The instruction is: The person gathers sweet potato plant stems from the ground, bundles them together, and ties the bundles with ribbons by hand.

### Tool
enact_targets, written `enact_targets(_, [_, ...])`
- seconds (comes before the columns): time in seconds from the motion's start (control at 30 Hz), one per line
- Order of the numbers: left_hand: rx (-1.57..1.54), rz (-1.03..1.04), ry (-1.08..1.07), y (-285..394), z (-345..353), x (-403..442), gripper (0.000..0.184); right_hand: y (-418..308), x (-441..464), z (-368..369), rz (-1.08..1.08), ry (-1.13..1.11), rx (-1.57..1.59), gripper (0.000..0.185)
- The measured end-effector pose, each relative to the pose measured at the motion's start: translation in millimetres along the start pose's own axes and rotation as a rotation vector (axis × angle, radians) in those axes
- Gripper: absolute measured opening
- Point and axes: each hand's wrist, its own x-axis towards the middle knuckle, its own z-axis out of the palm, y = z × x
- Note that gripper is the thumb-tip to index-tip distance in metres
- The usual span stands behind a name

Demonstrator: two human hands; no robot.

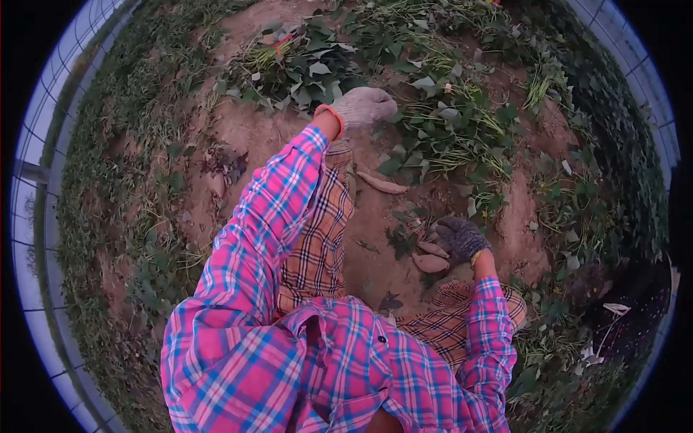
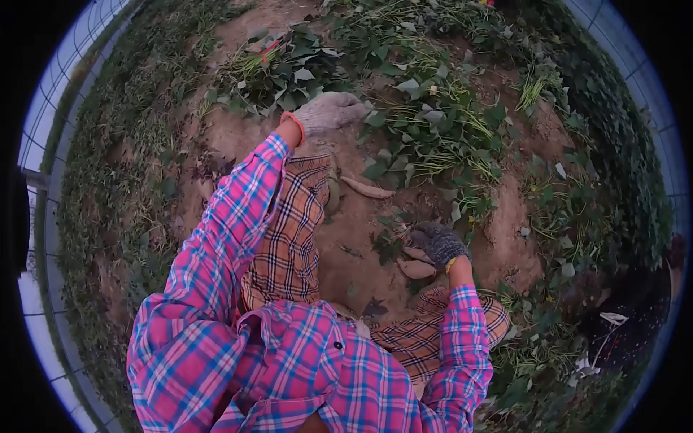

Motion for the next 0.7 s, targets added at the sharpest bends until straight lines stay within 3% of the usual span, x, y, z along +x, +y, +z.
enact_targets(0.03, [-0.123,0.035,0.073,2.8,-2.8,-6.3,0.033,-6.2,-4.2,-4.4,-0.018,-0.012,-0.009,0.044])
enact_targets(0.1, [-0.661,0.078,0.198,-4.1,-9.7,-16.8,0.031,-7.6,-9.4,-9.6,-0.139,0.040,-0.074,0.039])
enact_targets(0.13, [-0.711,0.091,0.254,-8.6,-17.9,-24.7,0.030,-7.2,-9.0,-10.6,-0.157,0.010,-0.089,0.039])
enact_targets(0.2, [-0.636,0.071,0.340,-15.9,-37.8,-62.9,0.031,-5.2,-7.0,-8.5,0.066,0.031,0.010,0.039])
enact_targets(0.3, [-0.497,-0.052,0.413,-57.4,-54.6,-135.6,0.036,1.4,-9.5,-0.3,0.017,0.052,0.111,0.036])
enact_targets(0.4, [-0.364,-0.407,0.424,-127.2,-52.9,-217.9,0.028,2.4,-9.9,6.5,-0.028,0.000,0.052,0.036])
enact_targets(0.47, [-0.127,-0.664,0.283,-172.1,-41.2,-278.0,0.021,5.5,-13.9,10.4,-0.064,-0.017,0.032,0.036])
enact_targets(0.53, [0.203,-0.648,0.140,-235.2,-18.9,-338.3,0.021,1.5,-14.6,11.5,0.037,-0.067,0.006,0.037])
enact_targets(0.6, [-0.685,-0.897,0.291,-256.8,5.8,-381.8,0.031,8.0,-13.4,16.2,0.039,-0.073,-0.013,0.037])
enact_targets(0.7, [-0.598,-1.023,0.402,-215.3,30.7,-380.4,0.037,10.6,-13.7,20.9,0.056,-0.079,-0.049,0.037])
